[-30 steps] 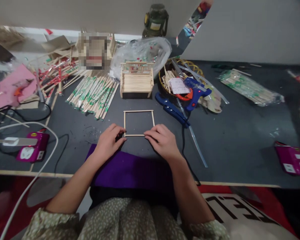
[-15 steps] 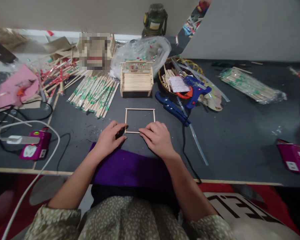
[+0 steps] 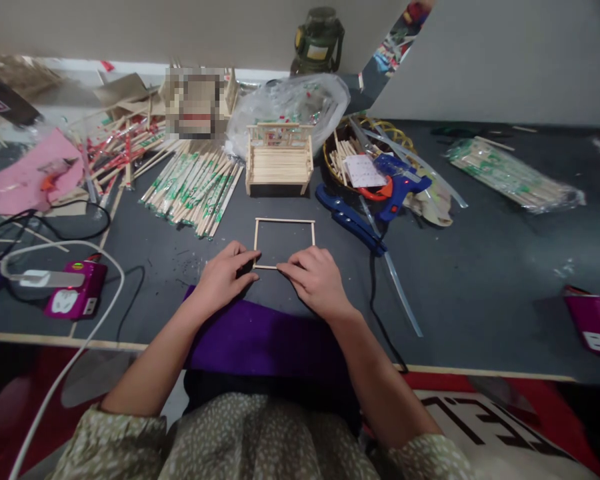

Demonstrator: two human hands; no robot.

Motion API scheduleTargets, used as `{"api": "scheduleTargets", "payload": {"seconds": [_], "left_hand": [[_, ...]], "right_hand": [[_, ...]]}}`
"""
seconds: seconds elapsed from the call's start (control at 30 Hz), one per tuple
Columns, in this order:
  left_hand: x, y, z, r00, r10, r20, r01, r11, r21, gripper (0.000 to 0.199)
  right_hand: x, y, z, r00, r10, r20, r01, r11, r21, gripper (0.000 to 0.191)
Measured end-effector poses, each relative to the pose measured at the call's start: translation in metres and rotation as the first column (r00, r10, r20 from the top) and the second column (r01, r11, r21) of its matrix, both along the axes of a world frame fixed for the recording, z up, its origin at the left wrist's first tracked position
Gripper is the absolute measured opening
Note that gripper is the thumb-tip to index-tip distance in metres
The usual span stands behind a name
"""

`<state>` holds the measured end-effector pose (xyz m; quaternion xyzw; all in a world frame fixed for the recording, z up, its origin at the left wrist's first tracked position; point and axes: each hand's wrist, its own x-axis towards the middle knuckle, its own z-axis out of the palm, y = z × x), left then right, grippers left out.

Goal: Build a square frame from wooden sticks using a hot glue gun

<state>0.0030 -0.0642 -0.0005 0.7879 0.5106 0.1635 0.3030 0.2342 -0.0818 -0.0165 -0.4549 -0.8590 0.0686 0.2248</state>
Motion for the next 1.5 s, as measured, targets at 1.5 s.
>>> {"api": "scheduleTargets", "payload": {"seconds": [1.5], "left_hand": [[0.012, 0.084, -0.013, 0.997, 0.048, 0.057, -0.061, 0.969, 0.241, 0.039]], "right_hand": [[0.033, 0.031, 0.006, 0.67, -0.673, -0.314, 0.534, 0.73, -0.426, 0.016]]}}
